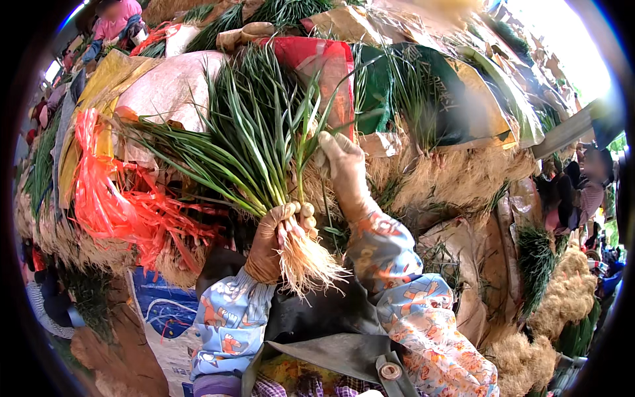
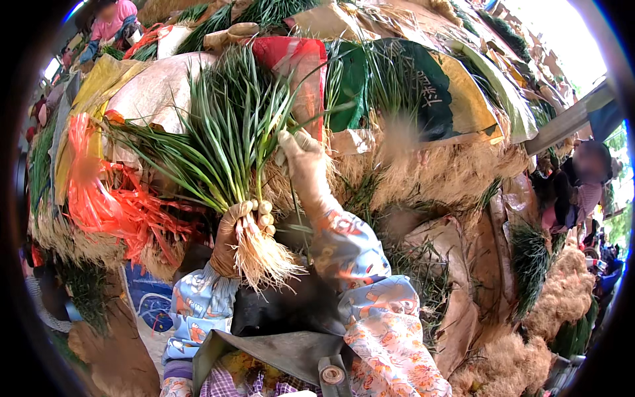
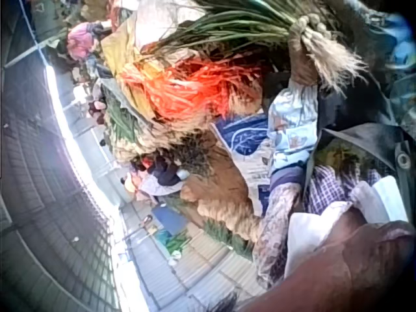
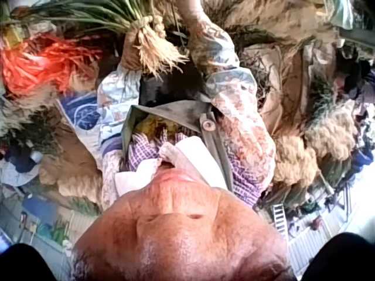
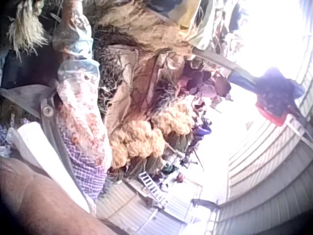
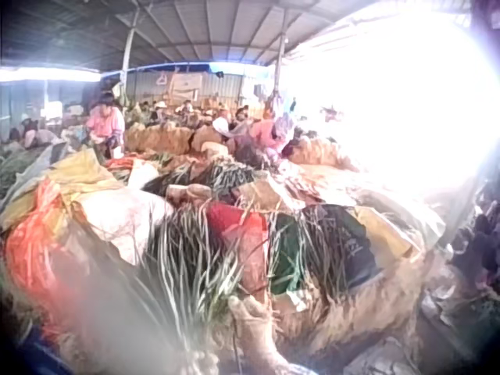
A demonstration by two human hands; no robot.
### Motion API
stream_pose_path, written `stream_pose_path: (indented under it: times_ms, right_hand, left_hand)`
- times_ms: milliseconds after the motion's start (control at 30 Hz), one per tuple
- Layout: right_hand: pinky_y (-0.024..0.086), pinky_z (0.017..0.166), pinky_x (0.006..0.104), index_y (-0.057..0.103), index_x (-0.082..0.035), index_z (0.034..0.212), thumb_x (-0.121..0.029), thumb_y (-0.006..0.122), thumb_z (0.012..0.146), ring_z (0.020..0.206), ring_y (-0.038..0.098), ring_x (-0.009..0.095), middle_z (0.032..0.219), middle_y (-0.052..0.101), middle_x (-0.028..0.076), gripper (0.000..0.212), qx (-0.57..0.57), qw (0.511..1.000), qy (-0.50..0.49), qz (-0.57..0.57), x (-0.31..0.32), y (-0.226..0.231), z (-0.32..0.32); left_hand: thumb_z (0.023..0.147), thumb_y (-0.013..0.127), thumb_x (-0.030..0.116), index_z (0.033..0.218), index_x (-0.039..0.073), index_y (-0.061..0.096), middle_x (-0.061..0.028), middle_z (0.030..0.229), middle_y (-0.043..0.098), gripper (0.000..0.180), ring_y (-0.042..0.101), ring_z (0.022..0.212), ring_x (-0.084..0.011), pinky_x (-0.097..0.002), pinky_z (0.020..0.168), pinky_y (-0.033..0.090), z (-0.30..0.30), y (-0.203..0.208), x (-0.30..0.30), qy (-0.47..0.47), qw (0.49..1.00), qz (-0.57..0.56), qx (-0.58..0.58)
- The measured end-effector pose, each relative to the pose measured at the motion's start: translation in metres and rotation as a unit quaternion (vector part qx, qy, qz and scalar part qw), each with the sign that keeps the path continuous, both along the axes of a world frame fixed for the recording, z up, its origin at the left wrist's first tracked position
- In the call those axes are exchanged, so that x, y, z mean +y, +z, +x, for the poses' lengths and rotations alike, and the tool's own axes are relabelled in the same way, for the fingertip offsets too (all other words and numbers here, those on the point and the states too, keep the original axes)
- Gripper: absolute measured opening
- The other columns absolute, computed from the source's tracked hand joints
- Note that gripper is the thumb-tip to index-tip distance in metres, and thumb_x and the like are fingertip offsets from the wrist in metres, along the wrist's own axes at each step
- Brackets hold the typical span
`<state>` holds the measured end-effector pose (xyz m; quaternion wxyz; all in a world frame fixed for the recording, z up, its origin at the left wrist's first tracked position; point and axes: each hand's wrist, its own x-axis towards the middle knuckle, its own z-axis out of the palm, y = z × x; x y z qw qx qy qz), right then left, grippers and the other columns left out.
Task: The person bundles bunches of green onions with a red tie and sorts them into piles while sitting on the floor.
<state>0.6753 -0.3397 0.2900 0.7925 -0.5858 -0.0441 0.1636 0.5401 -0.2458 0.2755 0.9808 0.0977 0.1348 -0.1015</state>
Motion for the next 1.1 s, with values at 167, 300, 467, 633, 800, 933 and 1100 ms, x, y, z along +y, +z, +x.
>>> stream_pose_path:
  times_ms: [167,300,467,633,800,933,1100]
  right_hand:
    - [0.041,0.048,0.0205,0.061,-0.005,0.078,-0.012,0.060,0.081,0.053,0.050,0.007,0.063,0.057,0.002,0.008,-0.438,0.877,-0.084,-0.180,-0.007,-0.008,-0.033]
    - [0.039,0.047,0.0206,0.062,-0.003,0.084,-0.013,0.056,0.085,0.050,0.049,0.008,0.065,0.058,0.004,0.012,-0.306,0.935,-0.100,-0.147,-0.012,0.006,-0.007]
    - [0.033,0.044,0.0188,0.051,-0.001,0.100,-0.016,0.047,0.090,0.047,0.040,0.004,0.066,0.048,-0.003,0.018,0.095,0.932,0.006,0.349,-0.010,-0.015,-0.001]
    - [0.030,0.036,0.0145,0.050,0.003,0.093,-0.012,0.046,0.088,0.038,0.037,0.001,0.063,0.046,-0.003,0.016,0.196,0.845,0.169,0.468,0.007,-0.013,-0.008]
    - [0.031,0.043,0.0197,0.048,-0.011,0.081,-0.020,0.049,0.088,0.047,0.036,0.005,0.061,0.042,-0.007,0.011,0.113,0.902,0.229,0.349,-0.002,-0.007,0.009]
    - [0.039,0.046,0.0198,0.051,-0.007,0.085,-0.023,0.048,0.089,0.051,0.045,0.005,0.059,0.046,-0.005,0.017,0.074,0.971,0.141,0.176,-0.027,0.004,0.034]
    - [0.045,0.047,0.0211,0.058,-0.003,0.088,-0.019,0.042,0.090,0.050,0.054,0.013,0.064,0.056,0.002,0.023,-0.038,0.973,0.227,-0.026,-0.119,0.014,0.058]
  left_hand:
    - [0.079,0.059,0.016,0.081,0.006,0.055,-0.0071,0.083,0.058,0.011,0.055,0.071,-0.0161,-0.0297,0.064,0.048,-0.002,0.001,-0.002,0.031,0.999,0.013,-0.017]
    - [0.079,0.059,0.017,0.084,0.005,0.056,-0.0068,0.084,0.058,0.013,0.055,0.072,-0.0174,-0.0300,0.064,0.048,0.001,0.003,-0.003,0.000,1.000,-0.003,-0.018]
    - [0.078,0.060,0.018,0.084,0.005,0.056,-0.0061,0.084,0.057,0.014,0.053,0.071,-0.0175,-0.0324,0.066,0.047,0.003,0.001,-0.007,-0.029,0.999,-0.017,-0.021]
    - [0.078,0.060,0.018,0.083,0.004,0.056,-0.0063,0.082,0.058,0.016,0.055,0.067,-0.0173,-0.0329,0.067,0.048,-0.007,0.008,-0.004,-0.046,0.999,-0.007,0.017]
    - [0.078,0.059,0.024,0.083,0.003,0.054,-0.0064,0.070,0.056,0.022,0.055,0.066,-0.0169,-0.0311,0.062,0.048,-0.020,-0.004,-0.006,-0.114,0.993,0.010,0.016]
    - [0.081,0.056,0.020,0.089,0.004,0.048,-0.0039,0.069,0.049,0.020,0.050,0.058,-0.0143,-0.0303,0.054,0.046,-0.028,0.024,0.001,-0.085,0.981,-0.036,-0.169]
    - [0.083,0.053,0.006,0.113,0.002,0.042,-0.0085,0.074,0.049,0.033,0.051,0.058,-0.0147,-0.0204,0.036,0.040,-0.032,0.053,0.054,0.013,0.893,-0.053,-0.448]
